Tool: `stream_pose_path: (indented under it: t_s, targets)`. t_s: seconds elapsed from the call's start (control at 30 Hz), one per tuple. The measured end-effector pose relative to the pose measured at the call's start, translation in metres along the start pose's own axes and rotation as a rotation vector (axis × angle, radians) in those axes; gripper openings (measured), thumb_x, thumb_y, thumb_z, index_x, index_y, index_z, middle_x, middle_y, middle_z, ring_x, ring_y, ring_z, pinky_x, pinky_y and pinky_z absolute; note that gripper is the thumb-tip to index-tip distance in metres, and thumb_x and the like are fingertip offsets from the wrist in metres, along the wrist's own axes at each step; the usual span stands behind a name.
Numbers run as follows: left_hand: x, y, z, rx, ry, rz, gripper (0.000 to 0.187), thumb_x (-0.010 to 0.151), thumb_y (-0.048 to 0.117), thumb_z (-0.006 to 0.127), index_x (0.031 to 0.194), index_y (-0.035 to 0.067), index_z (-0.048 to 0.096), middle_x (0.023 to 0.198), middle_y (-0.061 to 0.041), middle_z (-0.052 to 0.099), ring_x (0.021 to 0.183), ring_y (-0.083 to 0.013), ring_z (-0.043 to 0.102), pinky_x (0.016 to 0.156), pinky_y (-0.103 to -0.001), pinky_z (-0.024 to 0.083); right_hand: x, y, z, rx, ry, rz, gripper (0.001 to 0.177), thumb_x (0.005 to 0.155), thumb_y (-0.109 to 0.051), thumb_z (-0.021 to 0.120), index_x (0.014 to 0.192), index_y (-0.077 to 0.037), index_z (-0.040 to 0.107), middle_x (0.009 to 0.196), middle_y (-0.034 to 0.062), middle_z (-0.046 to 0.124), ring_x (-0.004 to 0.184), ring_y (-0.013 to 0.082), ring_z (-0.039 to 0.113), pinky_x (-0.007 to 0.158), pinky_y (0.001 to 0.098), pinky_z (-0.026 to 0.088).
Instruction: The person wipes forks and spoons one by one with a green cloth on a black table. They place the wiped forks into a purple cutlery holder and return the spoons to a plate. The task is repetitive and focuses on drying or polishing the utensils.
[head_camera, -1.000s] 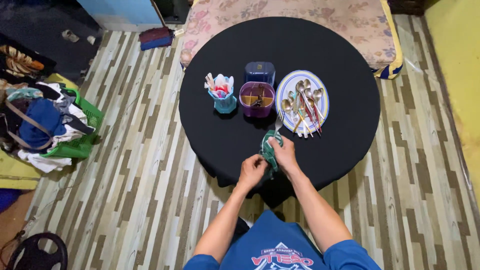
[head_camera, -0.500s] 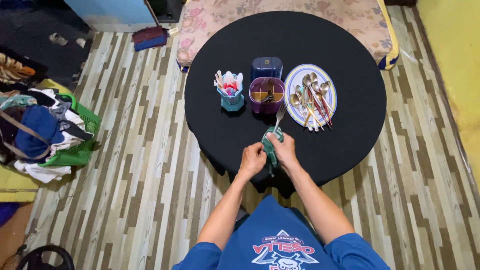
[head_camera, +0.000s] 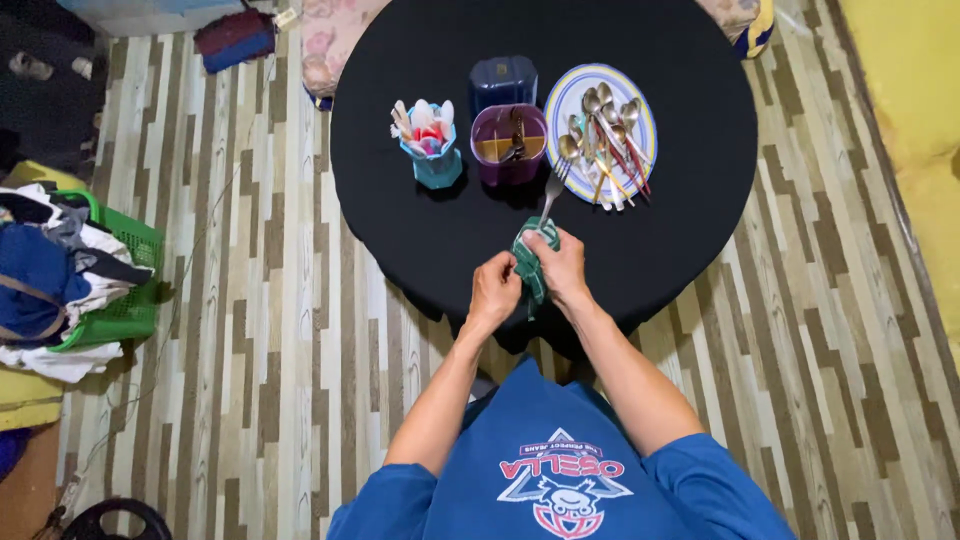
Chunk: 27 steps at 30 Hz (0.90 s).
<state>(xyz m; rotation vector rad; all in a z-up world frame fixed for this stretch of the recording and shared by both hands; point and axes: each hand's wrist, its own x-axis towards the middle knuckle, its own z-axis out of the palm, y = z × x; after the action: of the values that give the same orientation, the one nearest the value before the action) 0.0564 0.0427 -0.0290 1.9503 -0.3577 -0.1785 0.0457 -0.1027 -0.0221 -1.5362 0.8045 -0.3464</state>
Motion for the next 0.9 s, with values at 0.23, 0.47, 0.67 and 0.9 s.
stream_pose_path:
  t_s: [0.23,0.47,0.67,0.9]
  targets:
    - [-0.011,0.034,0.019,-0.105,0.009,-0.044,0.013,0.091,0.016,0.067,0.081,0.010,0.073,0.063,-0.012,0.066,0.059,-0.0207,0.060,0.055,-0.035,0.048,0.035,-0.025,-0.027,0.169,0.020,-0.063,0.018,0.080,-0.025,0.088,0.075,-0.014,0.074,0.062,-0.0007,0.068,0.058,0.0094,0.065,0.056,0.0253,0.053]
    - [0.021,0.023,0.007,0.041,-0.145,0.020,0.011,0.088,0.011,0.065,0.083,0.012,0.075,0.071,-0.014,0.071,0.072,-0.0305,0.069,0.063,-0.041,0.053,0.008,-0.031,-0.051,-0.132,-0.186,-0.145,0.021,0.081,-0.035,0.087,0.081,-0.018,0.076,0.063,0.0008,0.068,0.061,0.0135,0.066,0.055,0.0304,0.050]
    - [0.049,0.081,-0.003,0.028,-0.143,-0.038,0.024,0.098,0.026,0.066,0.117,0.015,0.077,0.105,-0.016,0.077,0.106,-0.0377,0.071,0.087,-0.050,0.057,0.028,-0.001,-0.064,-0.256,-0.278,-0.271,0.021,0.080,-0.035,0.086,0.080,-0.017,0.074,0.061,0.0020,0.066,0.060,0.0142,0.063,0.054,0.0310,0.048]
    - [0.075,0.091,0.047,-0.324,0.121,-0.237,0.010,0.087,0.032,0.080,0.087,0.022,0.083,0.070,-0.002,0.073,0.070,-0.0108,0.068,0.066,-0.027,0.053,0.041,0.014,-0.075,-0.265,-0.358,-0.294,0.018,0.080,-0.028,0.085,0.083,-0.015,0.073,0.065,0.0057,0.068,0.062,0.0146,0.062,0.055,0.0323,0.048]
